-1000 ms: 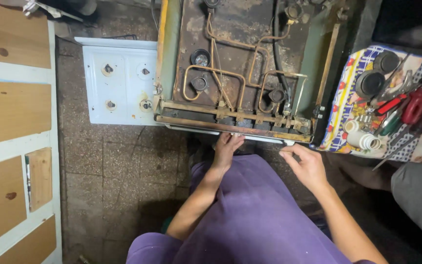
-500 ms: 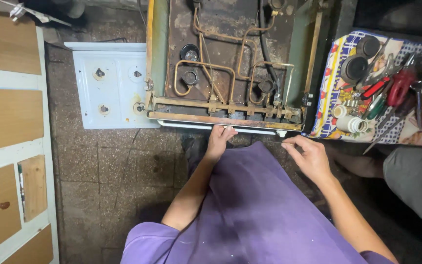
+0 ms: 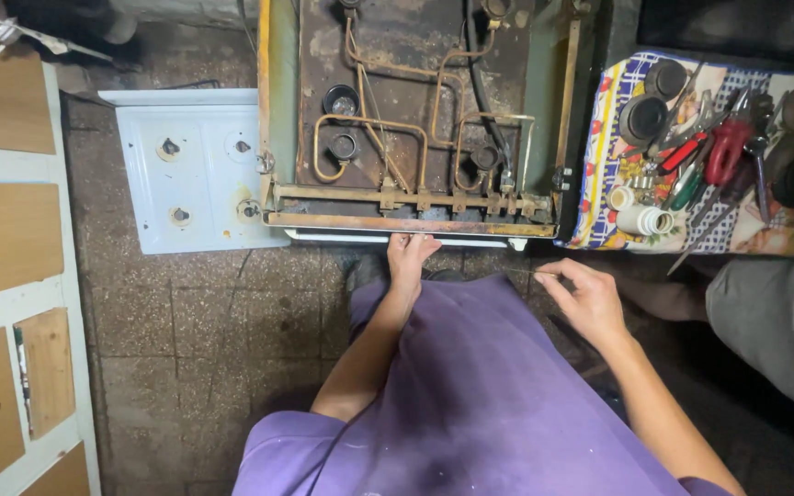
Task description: Dismantling and inspecting the internal components of a gas stove for repair
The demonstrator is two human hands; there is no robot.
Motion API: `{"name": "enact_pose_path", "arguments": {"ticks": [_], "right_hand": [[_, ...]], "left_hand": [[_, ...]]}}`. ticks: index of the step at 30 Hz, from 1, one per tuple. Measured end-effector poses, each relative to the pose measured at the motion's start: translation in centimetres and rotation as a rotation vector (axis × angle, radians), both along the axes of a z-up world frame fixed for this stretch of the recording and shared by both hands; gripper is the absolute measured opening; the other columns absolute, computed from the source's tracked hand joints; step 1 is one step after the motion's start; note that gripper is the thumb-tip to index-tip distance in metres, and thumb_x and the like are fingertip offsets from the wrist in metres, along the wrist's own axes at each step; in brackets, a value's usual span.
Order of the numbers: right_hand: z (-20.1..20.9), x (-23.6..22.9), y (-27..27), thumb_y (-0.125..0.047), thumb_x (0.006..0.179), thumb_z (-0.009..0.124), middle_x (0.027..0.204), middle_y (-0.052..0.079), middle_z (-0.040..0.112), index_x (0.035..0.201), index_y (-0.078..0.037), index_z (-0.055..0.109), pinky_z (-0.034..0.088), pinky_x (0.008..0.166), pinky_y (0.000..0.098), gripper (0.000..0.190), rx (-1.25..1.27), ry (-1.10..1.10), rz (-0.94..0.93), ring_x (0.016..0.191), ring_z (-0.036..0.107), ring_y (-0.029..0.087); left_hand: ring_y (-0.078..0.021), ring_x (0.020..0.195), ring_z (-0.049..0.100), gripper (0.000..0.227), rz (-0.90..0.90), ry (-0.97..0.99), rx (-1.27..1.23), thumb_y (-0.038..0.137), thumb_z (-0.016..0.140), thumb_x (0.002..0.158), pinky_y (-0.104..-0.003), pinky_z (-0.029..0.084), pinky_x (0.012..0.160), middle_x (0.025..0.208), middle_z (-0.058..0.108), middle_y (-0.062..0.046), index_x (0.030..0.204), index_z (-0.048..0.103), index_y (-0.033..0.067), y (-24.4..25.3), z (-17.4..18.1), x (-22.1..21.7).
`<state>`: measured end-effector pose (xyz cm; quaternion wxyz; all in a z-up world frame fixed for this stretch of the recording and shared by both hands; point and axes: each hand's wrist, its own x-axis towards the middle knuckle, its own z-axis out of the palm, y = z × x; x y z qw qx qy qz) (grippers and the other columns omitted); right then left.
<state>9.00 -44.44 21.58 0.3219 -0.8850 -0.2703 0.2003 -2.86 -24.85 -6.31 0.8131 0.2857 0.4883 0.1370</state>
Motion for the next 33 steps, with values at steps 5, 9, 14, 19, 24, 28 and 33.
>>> {"name": "enact_pose_path", "arguments": {"ticks": [5,9,14,19,24,28,33], "right_hand": [[0.4,-0.9,-0.5,-0.014,0.090,0.078,0.083,0.007,0.078,0.096,-0.014,0.080,0.058,0.077,0.0396,0.007,-0.021,-0.015,-0.040,0.082,0.076,0.027],[0.5,-1.4,-1.0,-0.012,0.089,0.079,0.085,0.007,0.078,0.095,-0.014,0.081,0.058,0.080,0.0406,0.007,-0.007,-0.042,-0.052,0.085,0.075,0.029],[-1.2,-2.6,-3.2,-0.011,0.090,0.079,0.089,0.006,0.078,0.098,-0.015,0.081,0.057,0.083,0.0397,0.009,0.001,-0.016,-0.056,0.086,0.074,0.026],[-2.2,-2.1,-3.7,-0.009,0.089,0.079,0.090,0.008,0.078,0.098,-0.013,0.080,0.057,0.082,0.0424,0.009,0.029,-0.007,0.010,0.088,0.074,0.029],[-1.0,0.0,-4.8,-0.010,0.089,0.079,0.088,0.007,0.078,0.097,-0.014,0.080,0.057,0.080,0.0416,0.009,0.042,0.007,0.121,0.086,0.075,0.028],[-1.3,2.0,-7.7,-0.008,0.088,0.079,0.086,0.010,0.078,0.096,-0.011,0.080,0.057,0.078,0.0431,0.008,0.043,0.001,0.161,0.085,0.075,0.030],[-1.5,3.8,-9.8,-0.008,0.090,0.078,0.086,0.009,0.078,0.097,-0.012,0.081,0.057,0.078,0.0408,0.009,0.058,0.016,0.175,0.084,0.076,0.028]], "left_hand": [[-0.0343,0.070,0.077,0.015,-0.011,-0.028,0.089,0.007,0.062,0.097,-0.047,0.067,0.076,0.085,0.067,-0.021,0.106,0.054,-0.0018,-0.1,1.0,-0.4],[-0.0424,0.078,0.076,0.023,-0.104,-0.048,-0.022,0.011,0.060,0.100,-0.050,0.067,0.078,0.093,0.066,-0.029,0.117,0.054,-0.0032,-2.6,-1.8,-5.6],[-0.0420,0.098,0.073,0.036,-0.194,-0.102,-0.047,0.005,0.076,0.094,-0.051,0.062,0.089,0.113,0.068,-0.030,0.123,0.060,-0.0085,-3.4,1.0,-5.3],[-0.0394,0.092,0.075,0.040,-0.087,-0.065,-0.023,0.004,0.083,0.088,-0.048,0.064,0.084,0.108,0.070,-0.028,0.121,0.066,-0.0098,-4.2,1.1,-1.0],[-0.0429,0.082,0.075,0.052,0.111,-0.032,-0.019,0.003,0.091,0.080,-0.051,0.066,0.077,0.100,0.068,-0.028,0.119,0.060,-0.0123,-6.4,-1.6,1.9],[-0.0440,0.082,0.075,0.048,0.232,0.018,0.041,0.005,0.091,0.082,-0.052,0.066,0.077,0.097,0.068,-0.026,0.113,0.058,-0.0133,-6.8,-1.4,2.9],[-0.0450,0.090,0.074,0.046,0.228,0.009,0.078,-0.001,0.088,0.082,-0.053,0.064,0.085,0.103,0.070,-0.029,0.117,0.060,-0.0120,-6.4,1.2,2.7]]}}
